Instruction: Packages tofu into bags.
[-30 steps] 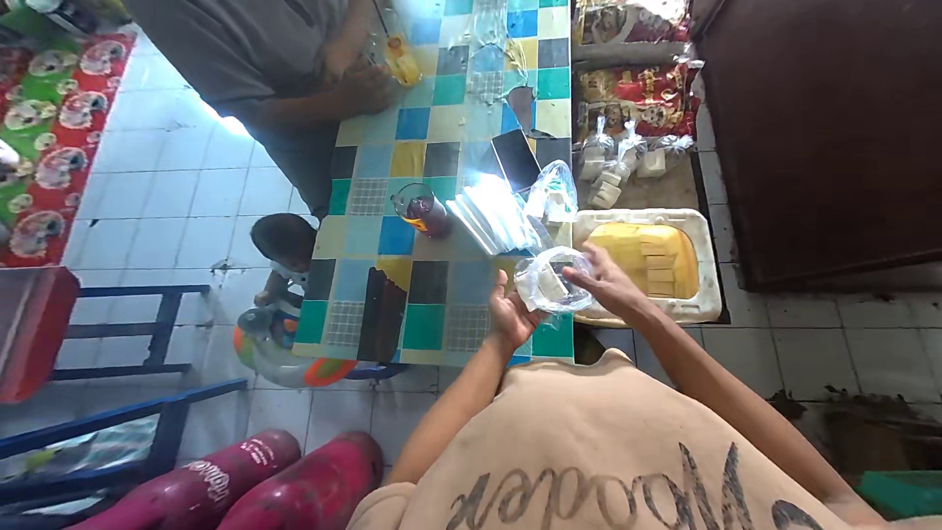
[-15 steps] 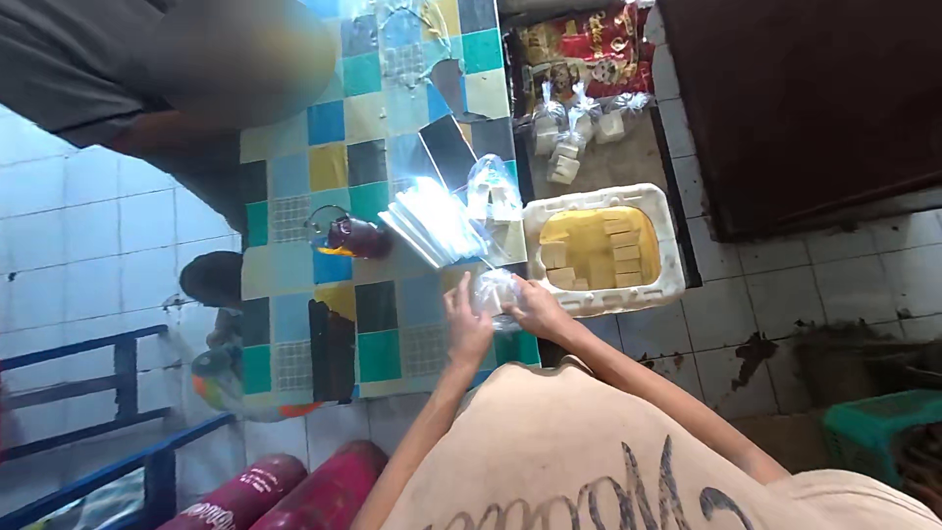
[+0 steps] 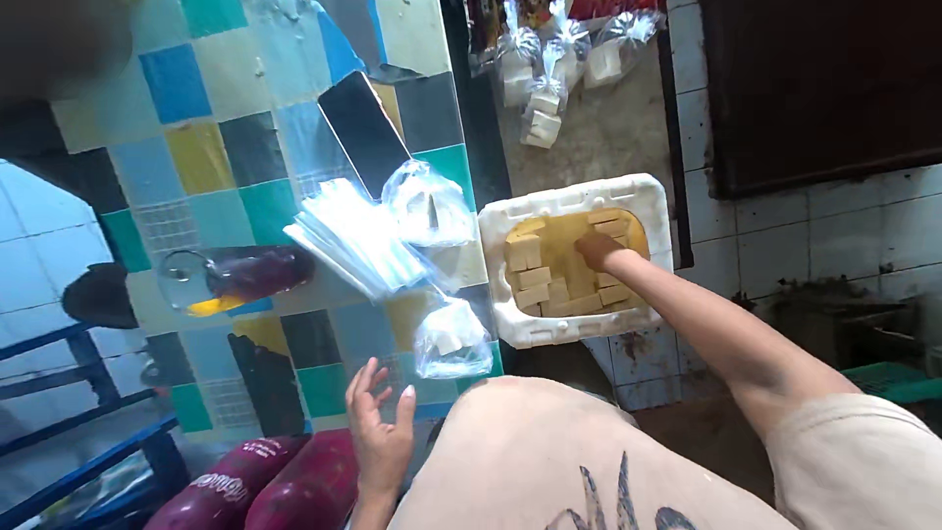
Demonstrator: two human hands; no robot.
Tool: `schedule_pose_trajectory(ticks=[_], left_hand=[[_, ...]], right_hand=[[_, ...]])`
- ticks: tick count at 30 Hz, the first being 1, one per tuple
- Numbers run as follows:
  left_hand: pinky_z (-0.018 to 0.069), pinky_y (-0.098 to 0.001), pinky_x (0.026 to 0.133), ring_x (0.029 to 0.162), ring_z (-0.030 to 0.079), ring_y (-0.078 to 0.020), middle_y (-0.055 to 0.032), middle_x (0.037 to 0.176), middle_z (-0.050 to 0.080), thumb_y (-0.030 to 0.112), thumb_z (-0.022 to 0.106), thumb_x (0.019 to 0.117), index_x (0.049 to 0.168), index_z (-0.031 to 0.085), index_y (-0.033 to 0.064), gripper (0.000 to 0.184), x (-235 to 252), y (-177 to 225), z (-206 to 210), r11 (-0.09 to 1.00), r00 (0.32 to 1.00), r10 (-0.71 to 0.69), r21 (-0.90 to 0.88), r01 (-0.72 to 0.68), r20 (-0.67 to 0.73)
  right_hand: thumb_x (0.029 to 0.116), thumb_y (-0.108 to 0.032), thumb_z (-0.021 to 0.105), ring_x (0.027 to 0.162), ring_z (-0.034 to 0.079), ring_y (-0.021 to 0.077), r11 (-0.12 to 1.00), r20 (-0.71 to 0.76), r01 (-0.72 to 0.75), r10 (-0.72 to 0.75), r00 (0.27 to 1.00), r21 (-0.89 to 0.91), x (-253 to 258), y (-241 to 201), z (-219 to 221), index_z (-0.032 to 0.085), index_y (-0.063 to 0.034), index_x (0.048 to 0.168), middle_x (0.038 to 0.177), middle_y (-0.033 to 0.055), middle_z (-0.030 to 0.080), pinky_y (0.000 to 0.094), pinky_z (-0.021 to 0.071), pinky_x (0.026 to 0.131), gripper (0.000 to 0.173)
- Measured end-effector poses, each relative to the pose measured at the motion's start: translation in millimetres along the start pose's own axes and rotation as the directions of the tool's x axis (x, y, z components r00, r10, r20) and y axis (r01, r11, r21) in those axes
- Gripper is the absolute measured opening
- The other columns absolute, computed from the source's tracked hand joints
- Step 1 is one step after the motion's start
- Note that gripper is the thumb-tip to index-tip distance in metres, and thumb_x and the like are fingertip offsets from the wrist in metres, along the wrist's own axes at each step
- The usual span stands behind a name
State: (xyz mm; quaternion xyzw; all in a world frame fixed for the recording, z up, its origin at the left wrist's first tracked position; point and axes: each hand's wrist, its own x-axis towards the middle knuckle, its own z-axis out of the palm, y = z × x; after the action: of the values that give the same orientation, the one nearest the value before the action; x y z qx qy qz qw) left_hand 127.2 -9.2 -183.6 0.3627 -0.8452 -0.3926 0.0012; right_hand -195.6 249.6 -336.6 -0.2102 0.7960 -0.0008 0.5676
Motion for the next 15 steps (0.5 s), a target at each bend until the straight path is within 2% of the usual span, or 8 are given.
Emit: schedule_pose_trajectory(ticks=[2,4,7,10,12,15], left_hand=[[0.0518,-0.0278,0.092,0.124,0.055,-0.0237,-0.0354,0.146,0.041,0.02,0.058,0.0915,0.144,0.039,-0.016,0.066,-1.1,2.4,1.8,1.0,1.0,-0.019,-0.021,0.019,-0.009],[0.0513,-0.0247,0.092,0.123,0.056,-0.0206,-0.0345,0.144,0.043,0.016,0.058,0.0913,0.142,0.04,-0.0178,0.063,-0.2,7.1,5.5,0.998,0.999,-0.035,-0.046,0.035,-0.017],[0.0513,-0.0211,0.091,0.122,0.056,-0.0153,-0.0322,0.142,0.045,0.011,0.057,0.0911,0.138,0.041,-0.0193,0.058,1.9,14.4,12.7,0.994,0.999,-0.039,-0.106,0.036,-0.031],[0.052,-0.0208,0.091,0.121,0.056,-0.0128,-0.0291,0.14,0.047,0.009,0.058,0.0909,0.136,0.043,-0.0191,0.056,4.5,16.5,18.3,0.989,0.999,-0.024,-0.147,0.02,-0.03],[0.0521,-0.0217,0.092,0.122,0.056,-0.0135,-0.0291,0.14,0.047,0.008,0.058,0.0898,0.136,0.043,-0.0195,0.056,7.0,18.7,19.7,0.987,0.999,-0.029,-0.161,0.022,-0.036],[0.0525,-0.0208,0.091,0.121,0.057,-0.0123,-0.0278,0.14,0.047,0.008,0.058,0.0901,0.136,0.042,-0.0194,0.056,10.6,23.1,19.0,0.983,0.998,-0.048,-0.179,0.04,-0.043]], right_hand=[[0.0982,0.009,0.055,0.13,0.053,0.0516,0.999,-0.026,-0.051,0.051,0.998,0.006,8.1,0.2,12.0,0.06,0.0144,0.127,0.137,0.0352,0.055,0.0648,0.0457,0.104,0.03],[0.0986,0.01,0.054,0.13,0.053,0.0509,0.996,-0.042,-0.092,0.092,0.995,0.008,4.2,-7.6,12.4,0.058,0.014,0.13,0.139,0.0342,0.053,0.0627,0.0486,0.101,0.032],[0.0931,0.012,0.06,0.13,0.051,0.0529,0.999,-0.126,0.014,-0.008,0.992,0.048,1.6,-11.7,12.9,0.059,0.013,0.13,0.139,0.0353,0.052,0.0637,0.0473,0.102,0.037],[0.0905,0.003,0.068,0.117,0.061,0.0484,0.945,-0.199,0.202,-0.152,0.968,0.258,16.4,-9.0,28.5,0.067,0.0071,0.122,0.123,0.0312,0.063,0.0638,0.0492,0.099,0.032],[0.093,0.0,0.065,0.109,0.066,0.0436,0.886,-0.172,0.223,-0.165,0.971,0.407,24.0,-12.9,41.8,0.069,0.0065,0.12,0.114,0.0282,0.069,0.0618,0.0507,0.097,0.028],[0.0964,0.0,0.062,0.114,0.066,0.0398,0.823,-0.083,0.187,-0.169,0.982,0.536,26.8,-18.9,55.1,0.066,0.0051,0.128,0.12,0.0264,0.069,0.0574,0.0501,0.102,0.032]])
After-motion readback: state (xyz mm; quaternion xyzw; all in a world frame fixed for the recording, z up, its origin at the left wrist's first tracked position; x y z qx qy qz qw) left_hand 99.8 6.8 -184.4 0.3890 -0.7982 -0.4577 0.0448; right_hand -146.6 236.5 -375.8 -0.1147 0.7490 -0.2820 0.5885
